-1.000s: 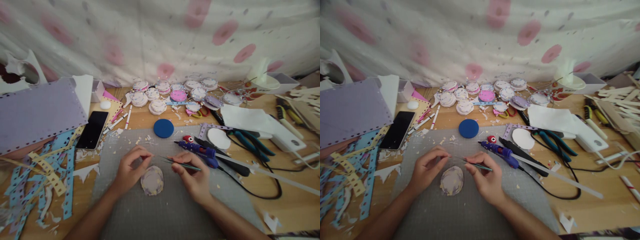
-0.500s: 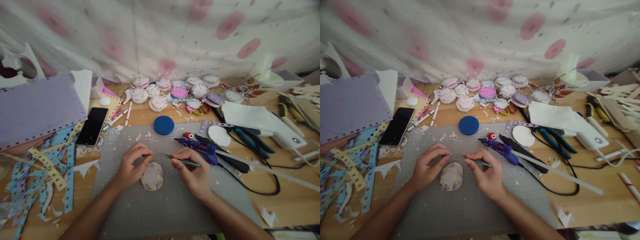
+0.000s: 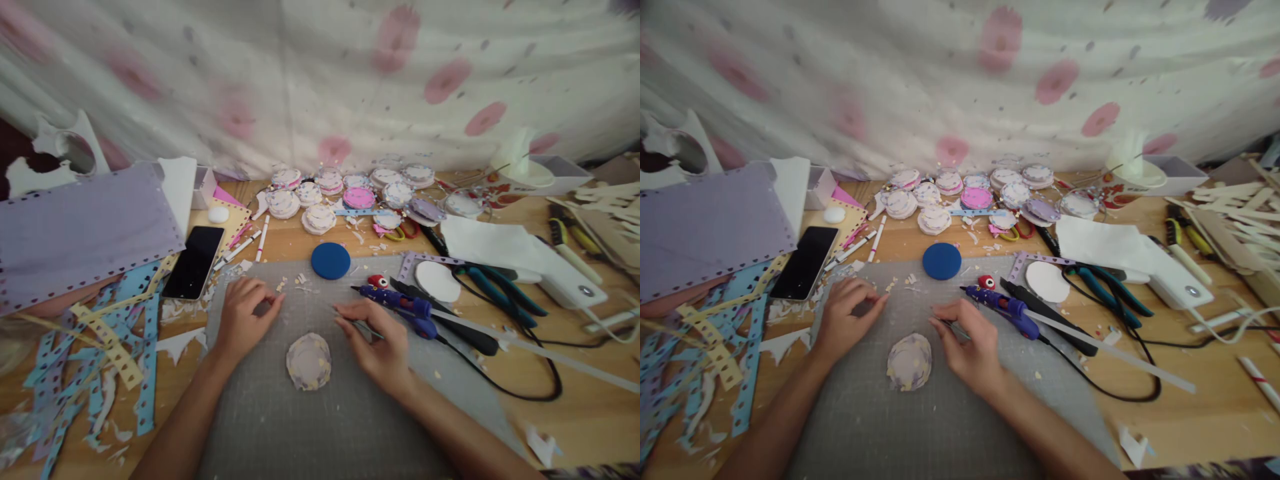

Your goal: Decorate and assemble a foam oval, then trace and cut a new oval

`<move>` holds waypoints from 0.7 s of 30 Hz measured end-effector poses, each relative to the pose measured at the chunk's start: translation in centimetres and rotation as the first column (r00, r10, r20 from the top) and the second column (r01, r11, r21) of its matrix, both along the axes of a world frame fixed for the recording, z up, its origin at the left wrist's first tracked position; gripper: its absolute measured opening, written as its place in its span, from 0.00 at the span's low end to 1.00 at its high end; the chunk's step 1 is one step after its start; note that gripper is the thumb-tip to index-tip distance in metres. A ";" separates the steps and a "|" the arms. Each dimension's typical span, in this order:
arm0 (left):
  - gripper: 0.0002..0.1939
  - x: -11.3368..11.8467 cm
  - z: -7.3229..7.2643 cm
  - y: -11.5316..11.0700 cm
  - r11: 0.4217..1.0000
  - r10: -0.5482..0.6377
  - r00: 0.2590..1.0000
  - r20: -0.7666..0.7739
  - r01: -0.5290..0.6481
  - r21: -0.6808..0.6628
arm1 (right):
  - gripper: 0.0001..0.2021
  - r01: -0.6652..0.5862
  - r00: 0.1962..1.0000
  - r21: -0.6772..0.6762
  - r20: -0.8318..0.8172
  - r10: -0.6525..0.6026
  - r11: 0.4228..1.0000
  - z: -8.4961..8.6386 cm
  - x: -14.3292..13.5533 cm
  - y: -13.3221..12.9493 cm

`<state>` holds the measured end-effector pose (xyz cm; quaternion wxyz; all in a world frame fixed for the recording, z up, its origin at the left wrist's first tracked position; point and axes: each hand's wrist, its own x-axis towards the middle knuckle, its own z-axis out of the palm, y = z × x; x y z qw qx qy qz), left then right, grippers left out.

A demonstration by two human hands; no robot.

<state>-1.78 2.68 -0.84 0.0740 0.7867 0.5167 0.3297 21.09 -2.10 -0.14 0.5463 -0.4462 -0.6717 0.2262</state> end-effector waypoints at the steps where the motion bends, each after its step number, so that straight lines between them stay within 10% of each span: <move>1: 0.09 -0.1 0.0 0.1 1.000 0.016 1.000 -0.004 -0.016 0.009 | 0.06 -0.009 1.000 0.005 0.023 0.009 1.000 0.0 -0.2 0.3; 14: 0.08 0.1 0.9 -0.5 0.963 0.182 0.968 0.170 -0.211 0.168 | 0.05 -0.074 0.976 -0.049 0.203 0.082 0.996 -1.8 -4.8 5.9; 21: 0.10 0.4 1.3 -1.0 0.971 0.152 0.949 0.275 -0.196 0.138 | 0.04 -0.060 0.982 0.026 0.179 0.054 0.998 -0.5 -3.5 4.5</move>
